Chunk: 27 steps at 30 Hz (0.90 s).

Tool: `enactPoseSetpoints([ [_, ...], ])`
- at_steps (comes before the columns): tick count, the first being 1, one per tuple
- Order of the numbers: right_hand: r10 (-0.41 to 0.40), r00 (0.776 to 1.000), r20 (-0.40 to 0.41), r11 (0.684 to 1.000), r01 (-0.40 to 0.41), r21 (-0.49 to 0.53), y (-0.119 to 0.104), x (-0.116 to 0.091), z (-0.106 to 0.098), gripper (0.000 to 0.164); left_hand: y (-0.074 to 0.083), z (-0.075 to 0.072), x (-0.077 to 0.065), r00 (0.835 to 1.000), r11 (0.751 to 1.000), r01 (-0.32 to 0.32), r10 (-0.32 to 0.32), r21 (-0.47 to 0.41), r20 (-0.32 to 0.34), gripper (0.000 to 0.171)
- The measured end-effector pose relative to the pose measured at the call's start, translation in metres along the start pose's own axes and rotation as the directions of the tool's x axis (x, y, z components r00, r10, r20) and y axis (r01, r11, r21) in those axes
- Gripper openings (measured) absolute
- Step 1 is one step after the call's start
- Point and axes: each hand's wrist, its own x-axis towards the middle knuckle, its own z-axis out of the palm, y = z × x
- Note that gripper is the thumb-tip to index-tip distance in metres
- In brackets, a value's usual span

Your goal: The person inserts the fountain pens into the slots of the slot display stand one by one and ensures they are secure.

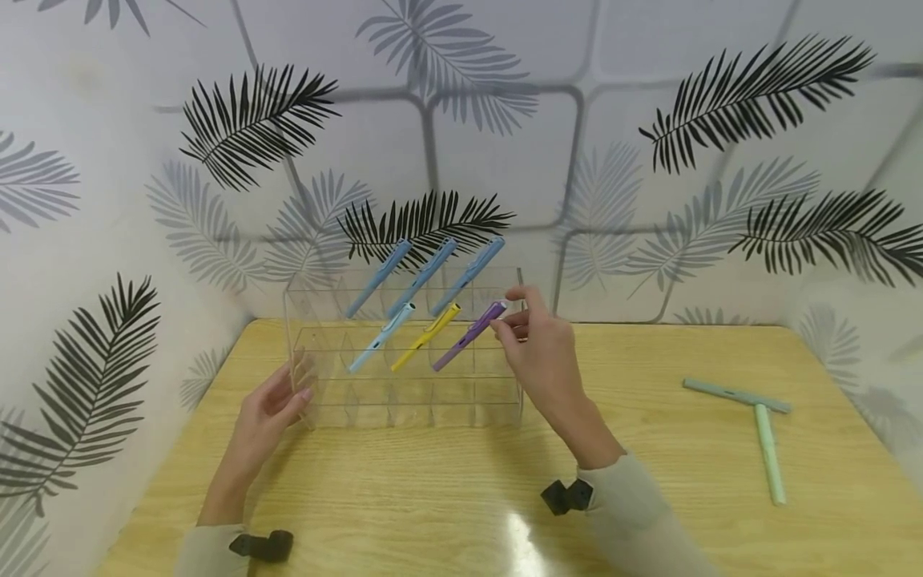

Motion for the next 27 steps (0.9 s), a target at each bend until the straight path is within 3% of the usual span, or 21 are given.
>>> enactPoseSetpoints([
  [9, 0.024, 1.0, 0.015, 0.994, -0.026, 0.107, 0.008, -0.009, -0.02, 0.031, 0.001, 0.001, 0.001, 1.0, 1.0, -0.013, 0.013, -0.008, 0.004, 0.055],
  [20, 0.058, 0.998, 0.015, 0.991, -0.06, 0.122, 0.019, -0.029, -0.051, 0.03, 0.001, 0.001, 0.0, 1.0, 1.0, 0.014, -0.014, 0.001, -0.003, 0.056],
  [27, 0.109, 0.994, -0.014, 0.991, -0.107, 0.074, 0.031, -0.046, -0.075, 0.026, 0.001, 0.001, 0.0, 1.0, 1.0, 0.007, -0.007, -0.003, 0.0, 0.057],
])
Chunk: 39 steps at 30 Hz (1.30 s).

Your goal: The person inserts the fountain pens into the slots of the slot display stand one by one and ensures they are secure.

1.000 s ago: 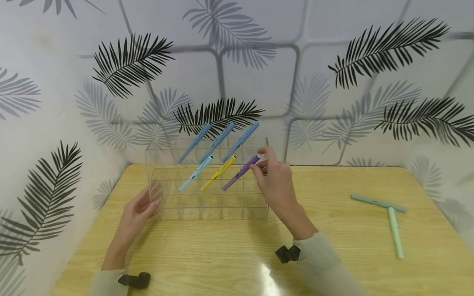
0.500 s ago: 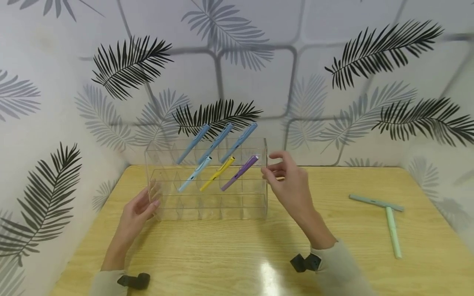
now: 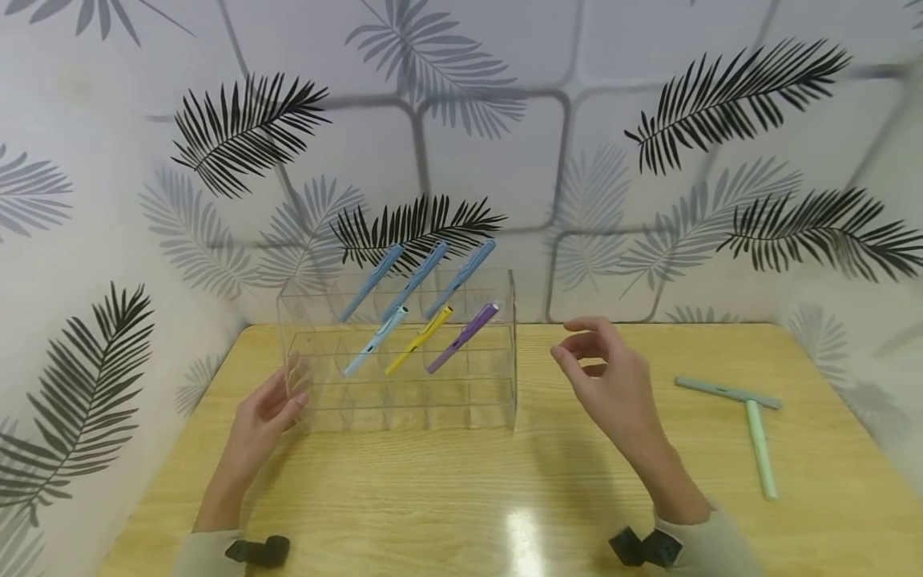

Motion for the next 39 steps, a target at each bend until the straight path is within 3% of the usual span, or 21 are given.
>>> enactPoseSetpoints([
  [16, 0.091, 0.988, -0.129, 0.991, -0.102, -0.082, 0.032, -0.026, -0.068, 0.031, -0.001, 0.002, -0.003, 1.0, 1.0, -0.005, 0.005, -0.026, -0.003, 0.056],
  [30, 0.174, 0.951, -0.255, 0.973, -0.206, -0.103, 0.109, -0.027, -0.111, 0.031, -0.004, 0.001, -0.002, 1.0, 0.999, -0.006, 0.006, -0.033, 0.012, 0.056],
  [34, 0.247, 0.928, -0.28, 0.95, -0.288, -0.118, 0.13, -0.032, -0.121, 0.03, -0.003, 0.001, -0.001, 1.0, 0.999, -0.008, 0.008, -0.031, 0.003, 0.056],
  [39, 0.316, 0.913, -0.257, 0.913, -0.367, -0.181, 0.15, -0.039, -0.132, 0.037, 0.0, 0.001, 0.0, 1.0, 1.0, -0.017, 0.017, -0.022, -0.008, 0.056],
])
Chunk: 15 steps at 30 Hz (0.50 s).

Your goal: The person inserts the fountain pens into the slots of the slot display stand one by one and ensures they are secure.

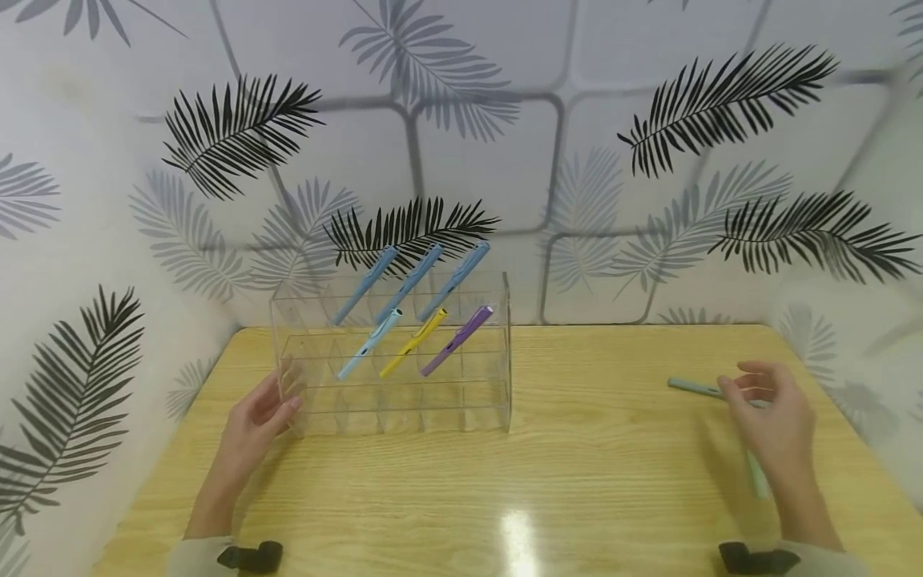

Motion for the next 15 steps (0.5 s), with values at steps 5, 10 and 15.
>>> enactPoseSetpoints([
  [5, 0.064, 0.997, 0.047, 0.997, -0.062, -0.054, 0.022, -0.001, -0.004, 0.045, 0.003, 0.001, 0.0, 1.0, 1.0, 0.0, 0.0, 0.019, 0.002, 0.056],
  [10, 0.103, 0.993, 0.054, 0.992, -0.098, -0.083, 0.042, -0.001, -0.007, 0.045, 0.002, 0.0, 0.0, 1.0, 1.0, -0.003, 0.003, 0.008, 0.005, 0.056],
  [15, 0.149, 0.983, 0.112, 0.983, -0.135, -0.123, 0.055, -0.001, -0.013, 0.052, 0.001, -0.001, -0.001, 1.0, 1.0, -0.002, 0.002, -0.028, 0.009, 0.056],
])
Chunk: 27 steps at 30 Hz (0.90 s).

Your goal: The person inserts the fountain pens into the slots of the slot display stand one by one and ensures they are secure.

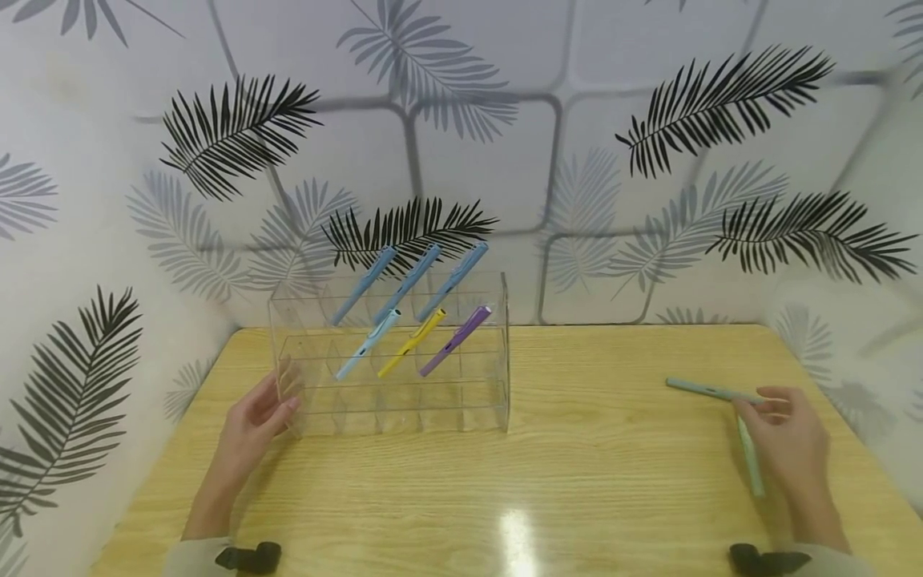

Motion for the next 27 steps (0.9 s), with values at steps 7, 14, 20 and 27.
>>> enactPoseSetpoints([
  [7, 0.041, 0.993, 0.111, 0.996, -0.031, -0.086, 0.004, 0.002, -0.011, 0.064, 0.001, 0.0, 0.001, 1.0, 1.0, -0.005, 0.005, 0.008, 0.004, 0.056],
  [14, 0.031, 0.986, 0.163, 0.988, -0.005, -0.156, 0.004, 0.003, -0.012, 0.061, 0.001, 0.001, 0.002, 1.0, 1.0, -0.007, 0.007, 0.013, 0.011, 0.056],
  [20, 0.028, 0.986, 0.162, 0.985, 0.001, -0.173, 0.003, 0.003, -0.01, 0.054, -0.004, 0.0, 0.001, 1.0, 1.0, -0.003, 0.003, 0.017, 0.013, 0.056],
  [27, 0.029, 0.988, 0.149, 0.989, -0.006, -0.15, 0.003, 0.002, -0.011, 0.05, -0.006, -0.002, 0.0, 1.0, 0.999, 0.007, -0.007, 0.034, 0.016, 0.057],
])
